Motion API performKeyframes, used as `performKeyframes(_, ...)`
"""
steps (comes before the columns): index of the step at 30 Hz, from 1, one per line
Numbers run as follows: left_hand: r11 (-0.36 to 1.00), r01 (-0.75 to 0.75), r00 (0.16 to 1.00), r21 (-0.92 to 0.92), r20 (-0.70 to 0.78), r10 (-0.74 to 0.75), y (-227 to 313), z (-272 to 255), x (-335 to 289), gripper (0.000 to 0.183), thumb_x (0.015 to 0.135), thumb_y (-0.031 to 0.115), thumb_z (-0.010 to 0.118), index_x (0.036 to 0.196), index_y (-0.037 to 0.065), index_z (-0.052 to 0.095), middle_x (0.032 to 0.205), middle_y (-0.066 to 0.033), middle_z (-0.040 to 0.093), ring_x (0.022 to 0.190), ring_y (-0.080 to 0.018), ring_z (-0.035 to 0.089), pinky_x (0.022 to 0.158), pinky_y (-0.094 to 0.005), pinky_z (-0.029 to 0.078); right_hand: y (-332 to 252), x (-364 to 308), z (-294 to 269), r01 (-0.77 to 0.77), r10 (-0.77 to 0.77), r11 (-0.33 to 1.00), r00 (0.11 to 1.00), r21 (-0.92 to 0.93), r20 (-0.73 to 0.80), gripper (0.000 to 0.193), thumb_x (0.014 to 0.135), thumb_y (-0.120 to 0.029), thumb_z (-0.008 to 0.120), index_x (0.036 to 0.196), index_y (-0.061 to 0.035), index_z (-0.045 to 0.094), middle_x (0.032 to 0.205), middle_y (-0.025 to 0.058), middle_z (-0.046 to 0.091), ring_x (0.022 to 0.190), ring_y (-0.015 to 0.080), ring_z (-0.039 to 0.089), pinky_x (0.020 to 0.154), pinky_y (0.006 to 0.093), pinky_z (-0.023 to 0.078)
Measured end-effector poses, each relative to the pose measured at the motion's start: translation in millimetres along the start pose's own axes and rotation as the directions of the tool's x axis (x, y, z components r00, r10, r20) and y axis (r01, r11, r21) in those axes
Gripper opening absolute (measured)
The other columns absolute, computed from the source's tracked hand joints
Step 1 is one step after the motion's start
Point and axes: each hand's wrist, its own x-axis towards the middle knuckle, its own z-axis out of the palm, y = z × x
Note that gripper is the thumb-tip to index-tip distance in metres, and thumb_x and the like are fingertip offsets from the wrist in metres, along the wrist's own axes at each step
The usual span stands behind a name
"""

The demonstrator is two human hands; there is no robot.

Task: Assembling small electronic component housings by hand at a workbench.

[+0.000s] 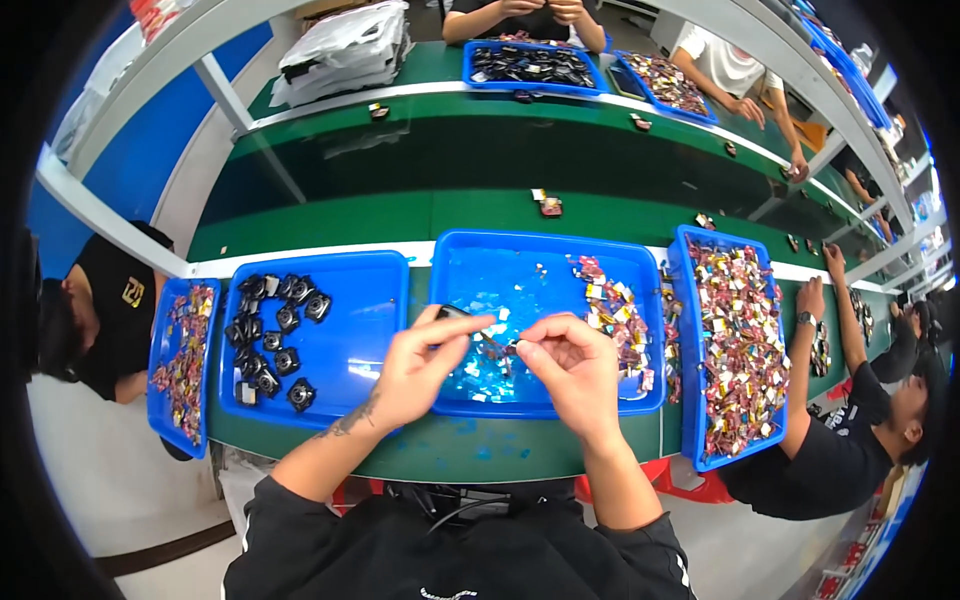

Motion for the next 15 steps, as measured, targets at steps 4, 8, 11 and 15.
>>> performKeyframes(4,0.991,0.104,0.993,0.086,-0.07,-0.098,22.1,7.1,-6.1,0.021,0.084,0.009,0.07,0.105,0.008,0.072,0.099,-0.0115,0.058,0.088,-0.0198,0.059,0.075,-0.0319,0.05,5.8,-3.5,13.1,-0.118,0.112,0.988,0.992,0.098,0.062,0.011,0.086,0.006,0.067,0.096,0.0028,0.064,0.088,0.0036,0.066,0.079,0.0061,0.062,0.069,0.0185,0.049)
performKeyframes(8,0.996,0.05,0.995,0.071,-0.091,-0.043,8.4,4.8,-10.9,0.016,0.078,0.006,0.076,0.094,0.006,0.074,0.098,-0.0056,0.054,0.077,-0.0114,0.051,0.061,-0.0245,0.041,8.4,-7.7,20.9,-0.17,0.158,0.978,0.983,0.124,0.098,0.008,0.087,0.004,0.066,0.096,0.0031,0.065,0.088,0.0039,0.066,0.081,0.0063,0.062,0.072,0.0188,0.05)
performKeyframes(11,0.988,-0.071,0.993,0.139,-0.08,0.083,2.6,0.2,-13.5,0.014,0.077,0.004,0.077,0.091,0.004,0.074,0.096,-0.008,0.056,0.082,-0.0167,0.057,0.068,-0.0279,0.046,5.1,-4.6,15.6,-0.277,0.256,0.957,0.946,0.085,0.201,0.007,0.088,-0.002,0.067,0.093,0.0021,0.065,0.084,0.0027,0.065,0.072,0.0045,0.058,0.064,0.0182,0.046)
performKeyframes(15,0.992,-0.074,0.997,0.099,0.031,0.072,4.9,-4.8,-13.2,0.016,0.076,0.003,0.077,0.092,0.004,0.074,0.094,-0.0103,0.058,0.085,-0.0195,0.059,0.074,-0.0306,0.048,15.3,13.6,-0.1,-0.614,0.447,0.74,0.754,0.275,0.48,0.013,0.088,-0.014,0.068,0.09,-0.0014,0.067,0.074,-0.0004,0.06,0.057,0.0033,0.042,0.053,0.0183,0.03)
